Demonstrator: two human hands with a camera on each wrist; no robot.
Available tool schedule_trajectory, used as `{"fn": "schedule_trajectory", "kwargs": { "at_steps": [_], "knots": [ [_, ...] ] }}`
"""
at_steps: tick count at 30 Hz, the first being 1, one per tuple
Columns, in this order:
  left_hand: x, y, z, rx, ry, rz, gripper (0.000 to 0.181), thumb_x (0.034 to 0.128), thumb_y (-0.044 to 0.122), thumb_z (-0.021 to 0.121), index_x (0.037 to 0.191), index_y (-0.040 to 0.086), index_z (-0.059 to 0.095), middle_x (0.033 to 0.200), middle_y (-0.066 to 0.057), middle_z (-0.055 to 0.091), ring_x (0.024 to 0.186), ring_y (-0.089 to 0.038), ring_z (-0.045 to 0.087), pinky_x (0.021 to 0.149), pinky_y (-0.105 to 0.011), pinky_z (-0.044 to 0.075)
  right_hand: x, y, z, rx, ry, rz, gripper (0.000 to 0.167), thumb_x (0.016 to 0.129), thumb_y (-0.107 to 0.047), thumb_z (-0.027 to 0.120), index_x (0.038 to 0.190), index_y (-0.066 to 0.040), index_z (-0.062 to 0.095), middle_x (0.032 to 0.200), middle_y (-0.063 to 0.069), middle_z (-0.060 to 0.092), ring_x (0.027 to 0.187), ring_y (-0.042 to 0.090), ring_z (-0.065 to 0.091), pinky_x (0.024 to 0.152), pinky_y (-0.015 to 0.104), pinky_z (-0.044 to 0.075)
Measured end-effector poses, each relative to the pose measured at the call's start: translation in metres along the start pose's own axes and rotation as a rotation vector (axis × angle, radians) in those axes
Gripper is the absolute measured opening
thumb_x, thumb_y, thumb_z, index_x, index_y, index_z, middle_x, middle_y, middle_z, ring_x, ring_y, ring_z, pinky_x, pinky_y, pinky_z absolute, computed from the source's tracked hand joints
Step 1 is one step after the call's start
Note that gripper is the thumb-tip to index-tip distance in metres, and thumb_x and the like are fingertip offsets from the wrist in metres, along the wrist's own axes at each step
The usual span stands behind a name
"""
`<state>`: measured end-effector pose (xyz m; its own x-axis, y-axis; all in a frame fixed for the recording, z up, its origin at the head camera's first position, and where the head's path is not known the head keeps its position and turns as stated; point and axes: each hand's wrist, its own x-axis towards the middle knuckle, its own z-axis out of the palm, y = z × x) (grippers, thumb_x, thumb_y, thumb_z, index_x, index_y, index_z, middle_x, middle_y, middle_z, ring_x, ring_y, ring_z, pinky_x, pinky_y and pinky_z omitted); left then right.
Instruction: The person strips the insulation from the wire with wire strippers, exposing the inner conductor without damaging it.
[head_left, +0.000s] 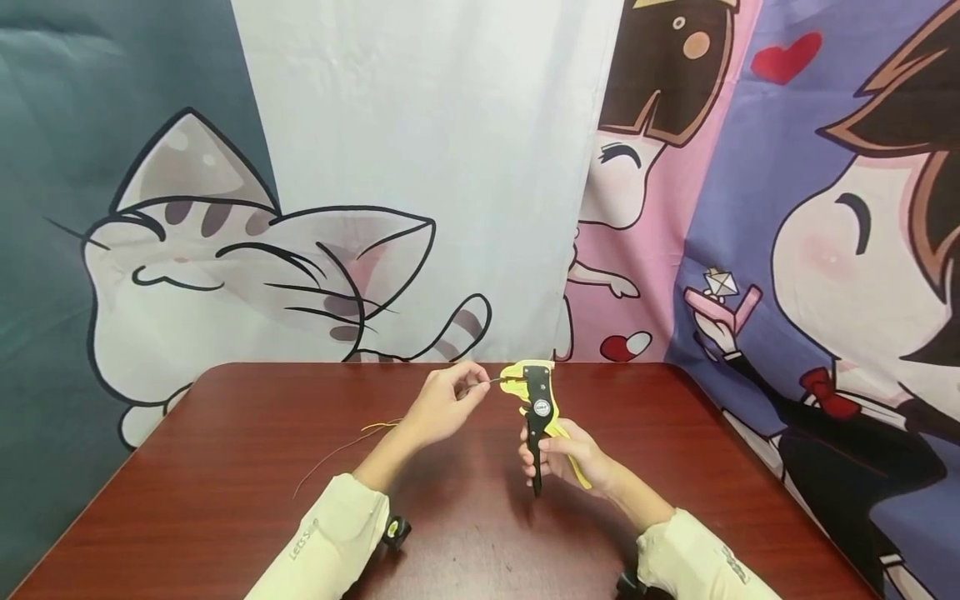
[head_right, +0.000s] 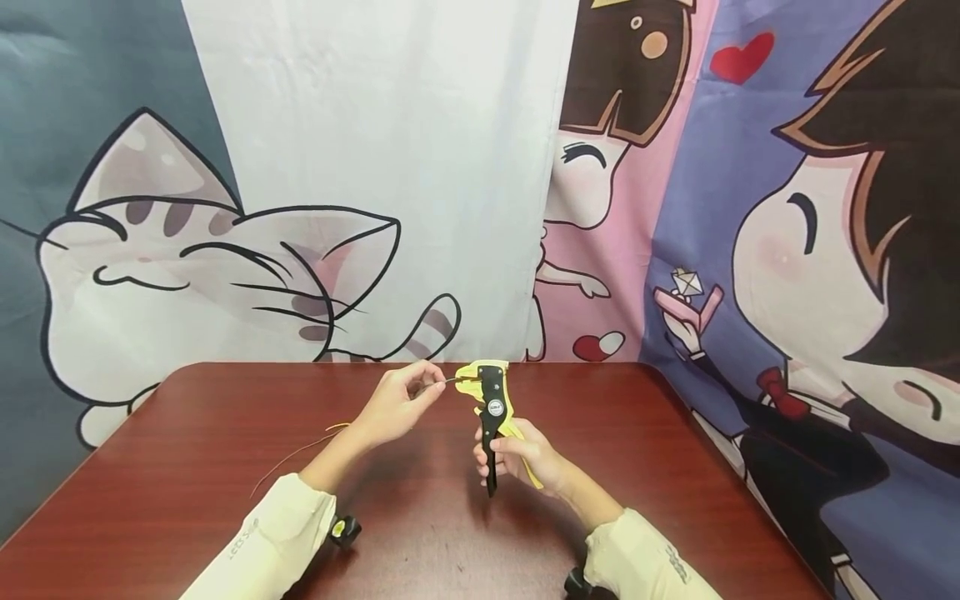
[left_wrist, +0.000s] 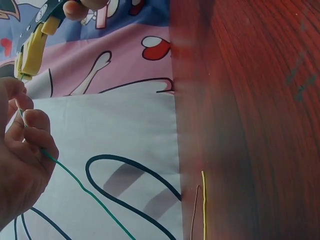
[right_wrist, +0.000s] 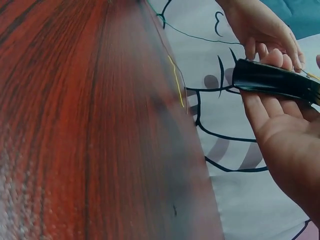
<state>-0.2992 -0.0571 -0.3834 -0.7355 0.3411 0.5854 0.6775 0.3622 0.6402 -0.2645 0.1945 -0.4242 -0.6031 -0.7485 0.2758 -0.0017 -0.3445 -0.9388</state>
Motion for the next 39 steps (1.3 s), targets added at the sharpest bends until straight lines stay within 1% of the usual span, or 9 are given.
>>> {"fn": "schedule_trajectory", "kwargs": {
  "at_steps": [4,9,15,20,26,29,34,39],
  "knots": [
    [-0.0006,0.0005,0.0008,-0.002,0.002,0.007,0.004,0.0952,0.016,0.064,0.092,0.015,0.065,0.067,0.007,0.049,0.057,-0.011,0.044,0.056,-0.026,0.038,0.0,0.0001,0.0009,-0.008,0.01,0.002,0.024,0.094,0.002,0.035,0.113,-0.001,0.05,0.091,0.008,0.06,0.078,0.019,0.059,0.077,0.035,0.055],
    [-0.0025,0.0006,0.0008,-0.002,0.01,0.01,0.005,0.0945,0.015,0.064,0.091,0.017,0.065,0.067,0.007,0.048,0.057,-0.009,0.043,0.056,-0.026,0.038,0.0011,0.0012,0.0018,-0.02,0.003,0.018,0.021,0.095,0.0,0.036,0.111,0.001,0.049,0.087,0.007,0.06,0.074,0.019,0.059,0.074,0.035,0.056],
    [-0.0038,0.002,0.0023,-0.012,-0.004,0.016,0.005,0.0958,0.018,0.063,0.092,0.015,0.065,0.067,0.007,0.05,0.057,-0.008,0.043,0.056,-0.025,0.038,0.001,0.0027,0.0023,-0.014,-0.002,0.014,0.021,0.095,0.0,0.035,0.111,0.002,0.049,0.086,0.007,0.059,0.073,0.019,0.06,0.073,0.035,0.055],
    [-0.0036,0.002,0.0021,-0.021,0.0,0.014,0.005,0.0946,0.014,0.064,0.091,0.018,0.065,0.066,0.007,0.049,0.056,-0.008,0.043,0.055,-0.026,0.038,0.0025,0.0035,0.0032,-0.008,-0.004,0.006,0.02,0.095,0.001,0.035,0.109,0.002,0.048,0.085,0.007,0.059,0.072,0.019,0.059,0.072,0.034,0.054],
    [-0.0056,0.0013,0.0024,-0.019,-0.011,0.015,0.006,0.0937,0.012,0.063,0.091,0.016,0.065,0.065,0.009,0.048,0.056,-0.008,0.043,0.055,-0.025,0.038,0.0033,0.0061,0.0043,-0.009,-0.003,0.003,0.023,0.093,0.004,0.031,0.108,0.002,0.049,0.083,0.007,0.058,0.071,0.018,0.058,0.071,0.033,0.054],
    [-0.0052,0.0018,0.0026,-0.02,-0.006,0.026,0.005,0.0932,0.011,0.063,0.09,0.014,0.065,0.064,0.008,0.048,0.056,-0.007,0.043,0.055,-0.025,0.038,0.0036,0.0058,0.0041,-0.02,-0.009,0.002,0.022,0.093,0.003,0.032,0.108,0.001,0.049,0.083,0.006,0.058,0.071,0.018,0.058,0.07,0.033,0.055],
    [-0.0045,0.0018,0.0027,-0.016,0.0,0.033,0.006,0.0922,0.01,0.062,0.089,0.015,0.063,0.064,0.008,0.048,0.057,-0.008,0.044,0.055,-0.025,0.038,0.0035,0.0051,0.003,-0.008,-0.023,-0.009,0.02,0.094,0.001,0.034,0.109,0.001,0.048,0.084,0.007,0.058,0.072,0.018,0.058,0.072,0.034,0.054],
    [-0.0053,0.0012,0.0036,-0.025,-0.017,0.025,0.006,0.0929,0.01,0.062,0.09,0.014,0.062,0.067,0.005,0.051,0.059,-0.008,0.046,0.057,-0.025,0.04,0.001,0.0053,0.0002,-0.005,-0.019,-0.006,0.021,0.094,0.001,0.035,0.109,0.0,0.048,0.085,0.007,0.058,0.072,0.02,0.057,0.074,0.035,0.055]
  ]
}}
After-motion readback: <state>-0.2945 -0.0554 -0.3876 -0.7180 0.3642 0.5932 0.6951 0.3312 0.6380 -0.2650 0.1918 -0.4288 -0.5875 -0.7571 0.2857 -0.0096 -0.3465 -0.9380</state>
